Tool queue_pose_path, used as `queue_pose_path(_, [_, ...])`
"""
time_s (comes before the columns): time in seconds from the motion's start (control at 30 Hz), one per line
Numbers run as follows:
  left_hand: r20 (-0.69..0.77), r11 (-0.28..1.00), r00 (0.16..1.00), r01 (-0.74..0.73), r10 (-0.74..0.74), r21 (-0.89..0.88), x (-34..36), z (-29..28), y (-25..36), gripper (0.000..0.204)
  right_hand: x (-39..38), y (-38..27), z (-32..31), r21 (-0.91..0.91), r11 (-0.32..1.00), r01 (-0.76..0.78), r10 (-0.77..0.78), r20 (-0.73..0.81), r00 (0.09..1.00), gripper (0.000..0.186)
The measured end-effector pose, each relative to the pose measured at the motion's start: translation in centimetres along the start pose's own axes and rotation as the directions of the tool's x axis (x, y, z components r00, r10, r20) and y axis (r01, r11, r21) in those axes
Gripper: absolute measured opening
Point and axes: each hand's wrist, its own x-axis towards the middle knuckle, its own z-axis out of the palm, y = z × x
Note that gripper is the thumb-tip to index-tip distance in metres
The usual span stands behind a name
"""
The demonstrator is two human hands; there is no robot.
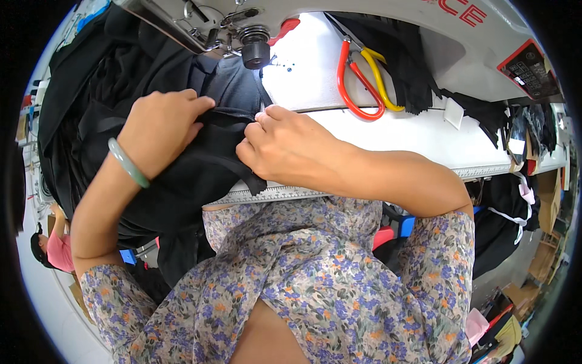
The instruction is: Using an industrial sewing machine to assemble parts of a black bag or backpack.
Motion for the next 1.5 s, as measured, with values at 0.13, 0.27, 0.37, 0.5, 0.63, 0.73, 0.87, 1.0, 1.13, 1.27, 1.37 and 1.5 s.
queue_pose_path(0.13, [-0.31,0.996,0.947,0.089,-0.079,0.017,2.1,2.5,3.1,0.008,-0.1,0.1,0.4,-0.037,0.999,0.03,-0.032,-0.061,0.998,0.016])
queue_pose_path(0.27, [-0.545,0.99,0.838,-0.086,0.014,-0.108,4.7,5.5,4.4,0.007,-0.2,0.5,0.2,-0.068,0.998,0.007,-0.012,-0.073,0.997,0.015])
queue_pose_path(0.37, [-0.638,0.937,0.751,-0.323,0.168,-0.134,5.1,6.3,2.1,0.011,-0.1,0.8,0.3,0.013,1.0,-0.014,0.015,-0.09,0.996,0.015])
queue_pose_path(0.5, [-0.538,0.885,0.83,-0.354,0.149,-0.301,3.8,5.2,-0.9,0.017,-0.1,0.7,0.5,0.008,0.999,-0.041,0.041,-0.061,0.997,0.017])
queue_pose_path(0.63, [-0.33,0.856,0.937,-0.262,0.115,-0.445,1.3,4.4,0.6,0.017,0.0,0.1,0.4,-0.005,0.997,-0.078,0.078,-0.043,0.996,0.019])
queue_pose_path(0.73, [-0.384,0.903,0.923,-0.173,0.009,-0.393,0.9,5.4,2.4,0.023,0.1,0.5,-0.3,0.026,0.997,-0.067,0.068,-0.032,0.997,0.018])
queue_pose_path(0.87, [-0.48,0.912,0.875,-0.245,0.062,-0.329,1.8,7.0,2.2,0.022,-0.1,3.1,-1.7,0.136,0.99,0.02,-0.011,-0.067,0.998,0.017])
queue_pose_path(1.0, [-0.494,0.892,0.858,-0.327,0.142,-0.312,2.4,7.3,0.9,0.023,-0.5,4.9,-1.6,0.001,0.992,-0.127,0.127,-0.066,0.99,0.019])
queue_pose_path(1.13, [-0.488,0.87,0.852,-0.375,0.188,-0.32,2.3,7.2,0.4,0.024,-0.3,5.4,-1.2,-0.076,0.989,-0.13,0.122,-0.095,0.988,0.026])
queue_pose_path(1.27, [-0.487,0.827,0.857,-0.391,0.168,-0.404,2.0,7.3,0.1,0.029,0.0,5.2,-1.2,-0.133,0.978,-0.163,0.131,-0.22,0.967,0.029])
queue_pose_path(1.37, [-0.476,0.819,0.865,-0.385,0.159,-0.426,1.7,7.1,0.2,0.029,0.1,4.5,-1.4,-0.002,0.998,-0.061,0.06,-0.11,0.992,0.028])
queue_pose_path(1.5, [-0.481,0.849,0.868,-0.345,0.127,-0.399,1.9,6.7,0.8,0.026,0.1,4.0,-1.4,0.019,0.997,-0.075,0.075,-0.032,0.997,0.025])
